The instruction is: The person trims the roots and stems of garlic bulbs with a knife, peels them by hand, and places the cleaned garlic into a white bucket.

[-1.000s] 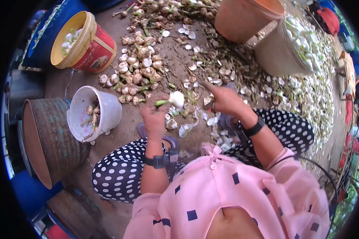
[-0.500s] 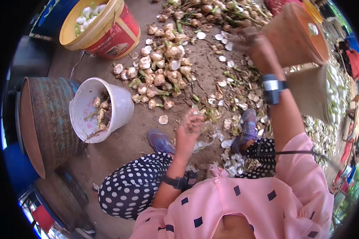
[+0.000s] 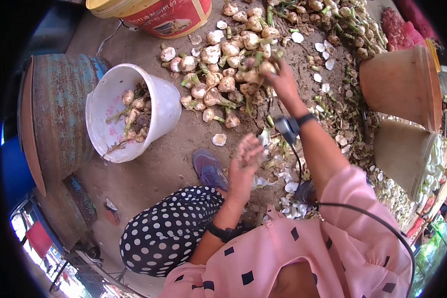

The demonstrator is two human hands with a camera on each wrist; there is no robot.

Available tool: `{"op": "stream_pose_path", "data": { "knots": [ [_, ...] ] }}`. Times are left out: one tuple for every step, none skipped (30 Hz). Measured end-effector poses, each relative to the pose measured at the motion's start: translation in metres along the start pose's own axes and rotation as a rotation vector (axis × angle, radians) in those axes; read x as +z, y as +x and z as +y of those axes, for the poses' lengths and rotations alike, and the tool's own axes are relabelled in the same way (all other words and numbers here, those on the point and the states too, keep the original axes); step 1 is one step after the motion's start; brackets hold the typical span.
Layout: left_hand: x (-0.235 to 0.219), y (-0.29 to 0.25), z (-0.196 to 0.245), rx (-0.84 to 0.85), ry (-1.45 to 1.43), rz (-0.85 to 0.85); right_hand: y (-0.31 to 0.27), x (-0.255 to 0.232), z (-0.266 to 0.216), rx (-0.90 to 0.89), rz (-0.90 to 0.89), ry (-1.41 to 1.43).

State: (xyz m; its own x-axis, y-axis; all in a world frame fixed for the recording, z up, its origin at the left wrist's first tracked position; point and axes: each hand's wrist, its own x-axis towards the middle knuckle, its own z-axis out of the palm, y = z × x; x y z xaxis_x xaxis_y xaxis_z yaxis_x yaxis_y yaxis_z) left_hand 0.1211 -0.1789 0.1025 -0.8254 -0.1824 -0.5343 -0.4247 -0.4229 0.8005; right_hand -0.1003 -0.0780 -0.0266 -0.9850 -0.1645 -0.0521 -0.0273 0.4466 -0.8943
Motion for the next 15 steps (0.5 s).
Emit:
{"op": "stream_pose_path", "data": {
  "knots": [
    [0.0,-0.001,0.006,-0.022,-0.001,-0.012,-0.029,-0.013,-0.014,0.099,-0.03,0.34],
    [0.0,-0.003,0.004,-0.021,-0.004,-0.024,-0.063,-0.03,-0.038,0.197,-0.056,0.681],
    [0.0,-0.005,-0.001,-0.006,-0.143,-0.045,-0.096,-0.045,-0.067,0.245,-0.115,0.636],
    [0.003,-0.008,-0.003,0.008,-0.281,-0.068,-0.125,-0.053,-0.091,0.292,-0.169,0.591],
    [0.008,-0.011,0.0,0.083,-0.388,-0.234,-0.152,-0.053,-0.101,0.239,-0.239,0.607],
    [0.015,-0.019,0.005,0.088,-0.445,-0.24,-0.173,-0.054,-0.105,0.183,-0.304,0.624],
    [0.015,-0.024,0.005,0.109,-0.361,-0.261,-0.184,-0.063,-0.104,-0.018,-0.318,0.452],
    [0.013,-0.029,0.005,0.131,-0.275,-0.285,-0.193,-0.076,-0.106,-0.023,-0.282,0.449],
    [0.016,-0.032,0.006,0.213,-0.236,-0.332,-0.199,-0.093,-0.12,0.085,-0.301,0.478],
    [0.02,-0.036,0.006,0.297,-0.202,-0.379,-0.206,-0.11,-0.133,0.192,-0.32,0.508],
    [0.02,-0.038,0.003,0.416,-0.037,-0.407,-0.215,-0.121,-0.142,0.062,-0.211,0.424],
    [0.025,-0.048,0.007,0.422,-0.034,-0.446,-0.224,-0.131,-0.152,0.051,-0.173,0.417],
    [0.03,-0.06,0.013,0.449,0.033,-0.464,-0.232,-0.138,-0.162,0.194,-0.177,0.568],
    [0.032,-0.068,0.017,0.476,0.1,-0.476,-0.24,-0.143,-0.17,0.335,-0.184,0.723],
    [0.031,-0.068,0.021,0.678,0.344,-0.521,-0.245,-0.142,-0.169,0.368,-0.127,0.691]
  ]
}}
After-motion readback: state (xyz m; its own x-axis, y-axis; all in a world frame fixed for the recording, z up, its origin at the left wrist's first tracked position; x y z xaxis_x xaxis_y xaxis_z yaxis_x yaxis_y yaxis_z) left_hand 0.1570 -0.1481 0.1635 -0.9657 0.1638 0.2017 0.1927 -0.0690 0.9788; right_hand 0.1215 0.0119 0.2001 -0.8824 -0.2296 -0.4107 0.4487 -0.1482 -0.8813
